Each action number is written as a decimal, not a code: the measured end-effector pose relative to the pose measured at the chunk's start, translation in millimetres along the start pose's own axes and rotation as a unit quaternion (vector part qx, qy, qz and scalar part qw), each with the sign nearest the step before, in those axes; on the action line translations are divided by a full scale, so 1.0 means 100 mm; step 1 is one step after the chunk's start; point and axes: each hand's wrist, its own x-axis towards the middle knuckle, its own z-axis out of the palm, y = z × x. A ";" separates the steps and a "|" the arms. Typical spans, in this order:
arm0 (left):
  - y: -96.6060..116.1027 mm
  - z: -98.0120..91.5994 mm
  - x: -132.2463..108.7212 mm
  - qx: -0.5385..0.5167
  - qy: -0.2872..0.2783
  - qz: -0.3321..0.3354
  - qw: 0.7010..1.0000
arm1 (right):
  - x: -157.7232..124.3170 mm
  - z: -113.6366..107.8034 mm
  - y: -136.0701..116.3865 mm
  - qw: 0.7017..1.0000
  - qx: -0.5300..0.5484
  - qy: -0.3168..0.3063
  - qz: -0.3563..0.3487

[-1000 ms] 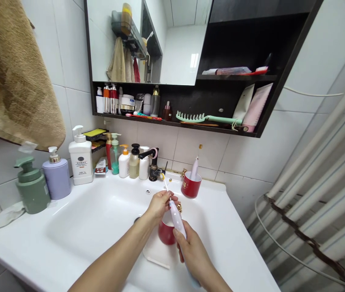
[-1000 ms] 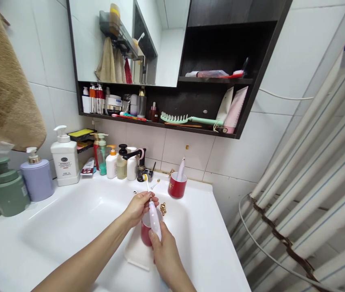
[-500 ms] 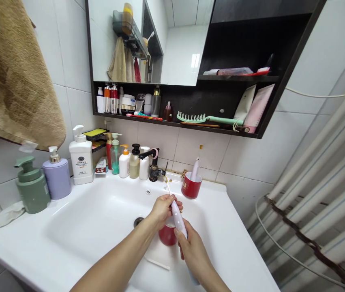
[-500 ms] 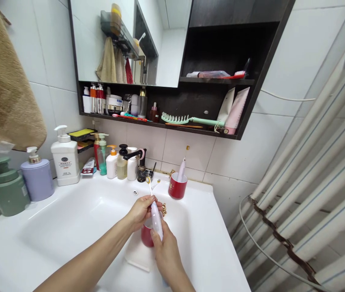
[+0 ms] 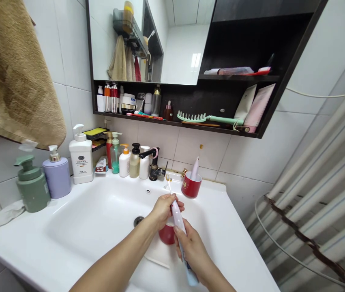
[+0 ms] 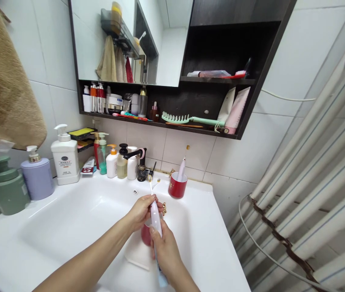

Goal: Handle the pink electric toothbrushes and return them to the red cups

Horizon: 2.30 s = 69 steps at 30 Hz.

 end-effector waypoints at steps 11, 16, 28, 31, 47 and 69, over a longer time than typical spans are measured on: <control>0.00 -0.15 -0.13 0.255 0.056 0.162 0.952 | 0.48 -0.01 -0.21 0.977 -0.017 0.133 -0.168; -0.17 -0.39 -0.28 0.506 0.029 0.238 0.829 | 0.81 -0.04 -0.06 0.965 -0.108 0.175 -0.161; -0.24 -0.27 -0.27 0.660 -0.077 0.248 0.705 | 0.66 -0.14 0.10 0.886 -0.362 0.250 -0.145; -0.17 -0.03 -0.26 0.691 -0.093 0.268 0.665 | 0.60 -0.35 -0.03 0.865 -0.389 0.276 -0.155; -0.38 1.06 0.68 0.701 -0.137 0.348 0.607 | 0.87 -1.64 -0.35 0.809 -0.453 0.373 -0.028; -0.11 0.24 0.60 0.707 -0.041 0.292 0.643 | 0.90 -1.16 -0.39 0.832 -0.352 0.401 -0.150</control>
